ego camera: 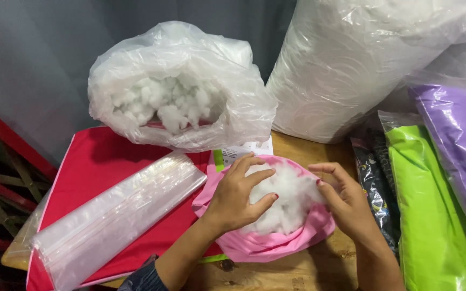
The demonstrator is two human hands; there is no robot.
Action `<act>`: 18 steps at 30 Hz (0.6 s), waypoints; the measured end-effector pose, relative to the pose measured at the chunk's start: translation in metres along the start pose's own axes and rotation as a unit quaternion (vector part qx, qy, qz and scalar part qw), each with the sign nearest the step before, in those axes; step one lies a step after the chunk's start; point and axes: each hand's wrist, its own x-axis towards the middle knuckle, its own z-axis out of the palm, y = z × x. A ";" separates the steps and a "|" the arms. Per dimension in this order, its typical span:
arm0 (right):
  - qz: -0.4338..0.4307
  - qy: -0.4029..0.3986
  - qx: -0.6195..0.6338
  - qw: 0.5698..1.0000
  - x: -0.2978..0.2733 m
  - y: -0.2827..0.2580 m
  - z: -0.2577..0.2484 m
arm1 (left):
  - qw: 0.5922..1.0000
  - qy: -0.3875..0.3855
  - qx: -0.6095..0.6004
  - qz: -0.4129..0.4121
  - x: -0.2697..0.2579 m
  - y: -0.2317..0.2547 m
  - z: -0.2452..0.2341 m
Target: Stuffing a small pink fabric pouch with white fiberfill material from a large plastic bag.
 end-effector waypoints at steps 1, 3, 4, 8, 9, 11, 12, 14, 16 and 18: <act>0.001 0.001 0.000 1.000 0.002 -0.007 -0.005 | 1.000 -0.001 -0.001 0.000 0.010 0.012 -0.004; -0.010 0.004 0.085 0.996 0.009 -0.022 -0.015 | 0.999 -0.007 -0.022 0.049 0.031 0.035 -0.015; -0.012 0.006 0.085 0.996 0.008 -0.026 -0.016 | 0.998 -0.007 -0.022 0.052 0.037 0.043 -0.016; -0.076 -0.028 0.255 0.964 0.018 -0.040 -0.015 | 0.996 -0.060 -0.067 0.015 0.061 0.060 -0.022; -0.080 -0.041 0.293 0.952 0.020 -0.040 -0.013 | 0.994 -0.078 -0.082 -0.011 0.065 0.061 -0.022; -0.069 -0.038 0.277 0.958 0.023 -0.044 -0.001 | 0.990 -0.076 -0.115 -0.024 0.068 0.055 -0.018; -0.052 -0.036 0.262 0.963 0.025 -0.044 0.006 | 0.985 -0.075 -0.150 -0.043 0.069 0.051 -0.015; -0.062 -0.082 0.170 0.980 0.030 -0.048 0.008 | 0.978 -0.100 -0.165 -0.079 0.071 0.041 -0.014; -0.063 -0.133 0.079 0.986 0.023 -0.051 0.009 | 0.967 -0.126 -0.183 -0.126 0.066 0.029 -0.015; -0.184 -0.012 -0.177 0.967 0.015 -0.061 0.003 | 0.978 -0.134 -0.115 -0.115 0.068 0.013 -0.020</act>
